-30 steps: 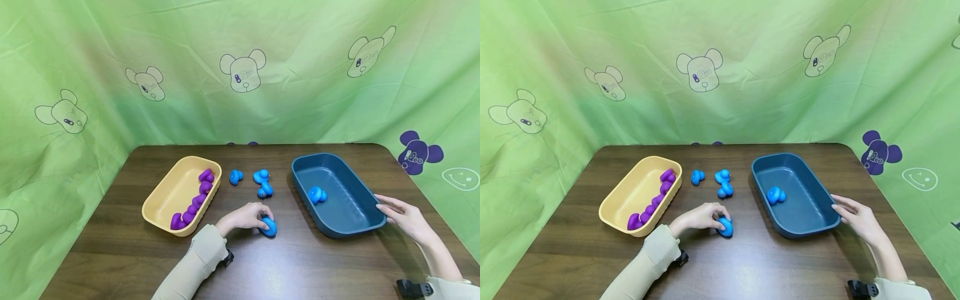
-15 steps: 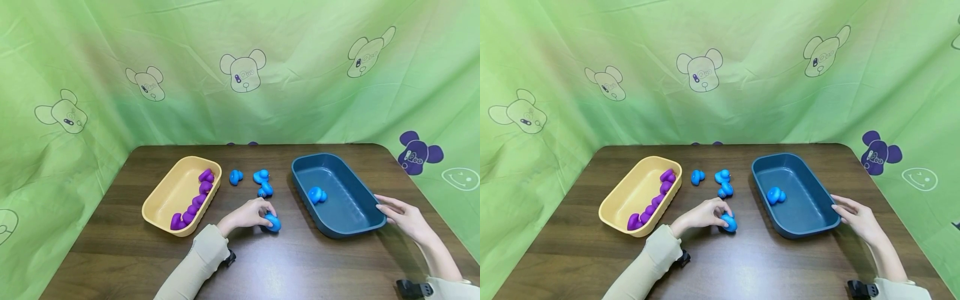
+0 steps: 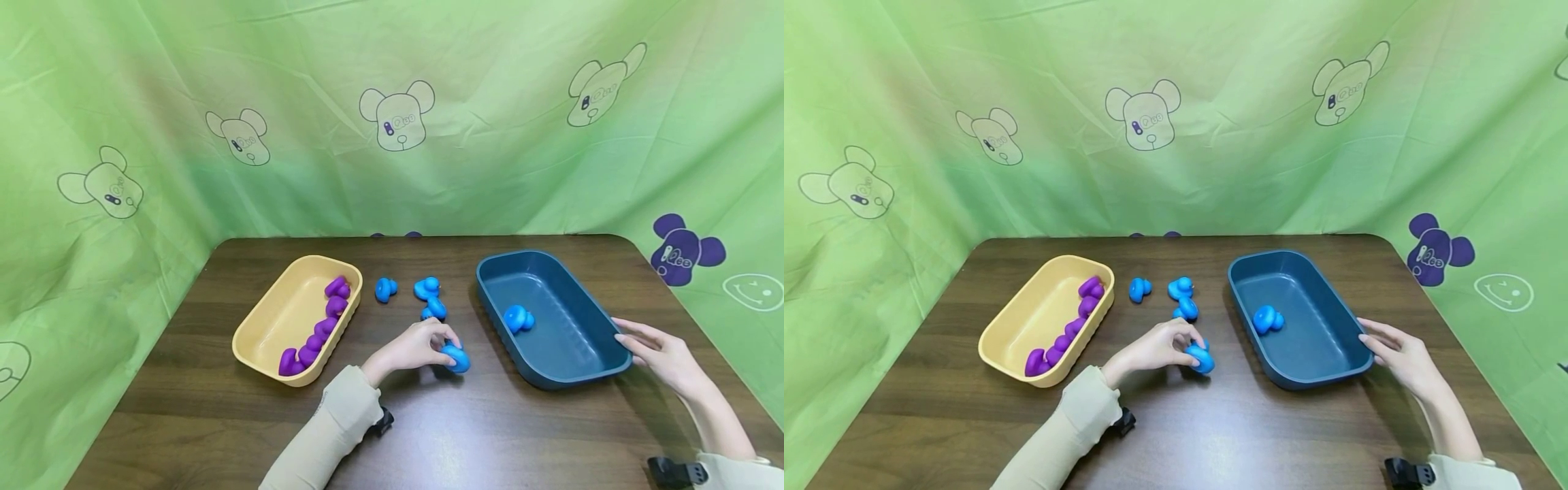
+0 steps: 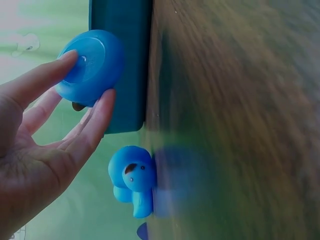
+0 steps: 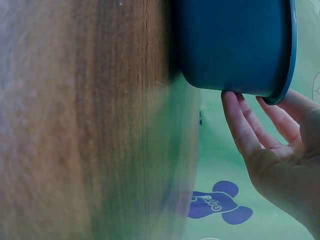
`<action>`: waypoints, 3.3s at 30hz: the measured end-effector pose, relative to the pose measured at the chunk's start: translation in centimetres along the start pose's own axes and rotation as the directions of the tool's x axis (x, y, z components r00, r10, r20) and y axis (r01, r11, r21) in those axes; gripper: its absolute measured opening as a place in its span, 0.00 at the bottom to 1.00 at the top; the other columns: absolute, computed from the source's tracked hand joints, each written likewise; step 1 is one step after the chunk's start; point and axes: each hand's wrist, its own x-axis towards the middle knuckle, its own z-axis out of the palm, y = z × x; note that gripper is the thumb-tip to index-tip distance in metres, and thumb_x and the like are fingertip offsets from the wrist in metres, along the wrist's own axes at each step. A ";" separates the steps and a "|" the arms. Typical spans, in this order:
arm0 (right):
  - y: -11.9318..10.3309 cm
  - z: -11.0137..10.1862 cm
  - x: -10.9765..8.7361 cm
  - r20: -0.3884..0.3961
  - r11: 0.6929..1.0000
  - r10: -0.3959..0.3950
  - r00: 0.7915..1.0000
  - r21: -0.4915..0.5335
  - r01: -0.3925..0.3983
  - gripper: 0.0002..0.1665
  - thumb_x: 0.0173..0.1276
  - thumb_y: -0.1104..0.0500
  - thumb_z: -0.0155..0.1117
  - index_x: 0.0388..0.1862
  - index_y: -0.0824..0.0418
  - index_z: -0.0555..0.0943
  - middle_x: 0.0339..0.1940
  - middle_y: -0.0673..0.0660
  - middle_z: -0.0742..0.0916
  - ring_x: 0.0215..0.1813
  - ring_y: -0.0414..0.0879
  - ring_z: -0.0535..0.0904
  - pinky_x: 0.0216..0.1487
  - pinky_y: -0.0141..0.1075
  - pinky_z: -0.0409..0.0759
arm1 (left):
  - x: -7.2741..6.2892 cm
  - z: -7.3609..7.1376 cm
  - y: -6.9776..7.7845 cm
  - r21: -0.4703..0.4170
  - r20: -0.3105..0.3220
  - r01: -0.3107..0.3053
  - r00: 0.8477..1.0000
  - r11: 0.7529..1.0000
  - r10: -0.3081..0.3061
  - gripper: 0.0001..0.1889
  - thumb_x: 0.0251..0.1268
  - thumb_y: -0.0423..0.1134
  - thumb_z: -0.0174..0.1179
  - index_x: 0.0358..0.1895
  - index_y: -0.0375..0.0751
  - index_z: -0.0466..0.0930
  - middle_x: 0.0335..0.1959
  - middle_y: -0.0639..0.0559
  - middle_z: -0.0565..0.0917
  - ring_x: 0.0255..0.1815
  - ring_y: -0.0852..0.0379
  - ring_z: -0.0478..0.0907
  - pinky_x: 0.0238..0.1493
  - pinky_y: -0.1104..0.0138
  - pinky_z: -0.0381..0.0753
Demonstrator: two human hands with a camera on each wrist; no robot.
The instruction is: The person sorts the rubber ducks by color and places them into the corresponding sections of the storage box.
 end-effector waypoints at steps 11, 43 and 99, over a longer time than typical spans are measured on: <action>0.0 0.0 0.0 0.002 1.000 0.009 1.000 0.002 -0.009 0.20 0.66 0.57 0.53 0.57 0.44 0.72 0.37 0.24 0.74 0.37 0.18 0.71 0.30 0.20 0.73 | 1.0 0.6 1.3 -0.039 -0.029 -0.030 0.999 0.999 0.029 0.12 0.51 0.36 0.63 0.40 0.40 0.77 0.37 0.51 0.70 0.35 0.66 0.72 0.39 0.78 0.72; 0.2 0.1 0.0 -0.003 1.000 -0.003 1.000 0.009 0.003 0.21 0.66 0.58 0.53 0.57 0.43 0.72 0.37 0.24 0.74 0.37 0.19 0.71 0.30 0.20 0.73 | 3.8 3.1 4.8 -0.072 -0.127 -0.081 0.989 0.994 0.071 0.12 0.51 0.37 0.63 0.40 0.43 0.78 0.40 0.52 0.68 0.32 0.70 0.71 0.36 0.82 0.71; 0.3 0.2 0.0 0.003 1.000 0.018 1.000 -0.008 -0.018 0.20 0.66 0.57 0.53 0.56 0.41 0.73 0.36 0.23 0.74 0.35 0.20 0.72 0.30 0.21 0.73 | 7.1 7.0 7.4 0.021 -0.103 -0.087 0.991 0.996 0.089 0.14 0.50 0.39 0.64 0.42 0.46 0.78 0.41 0.55 0.68 0.33 0.72 0.70 0.34 0.87 0.67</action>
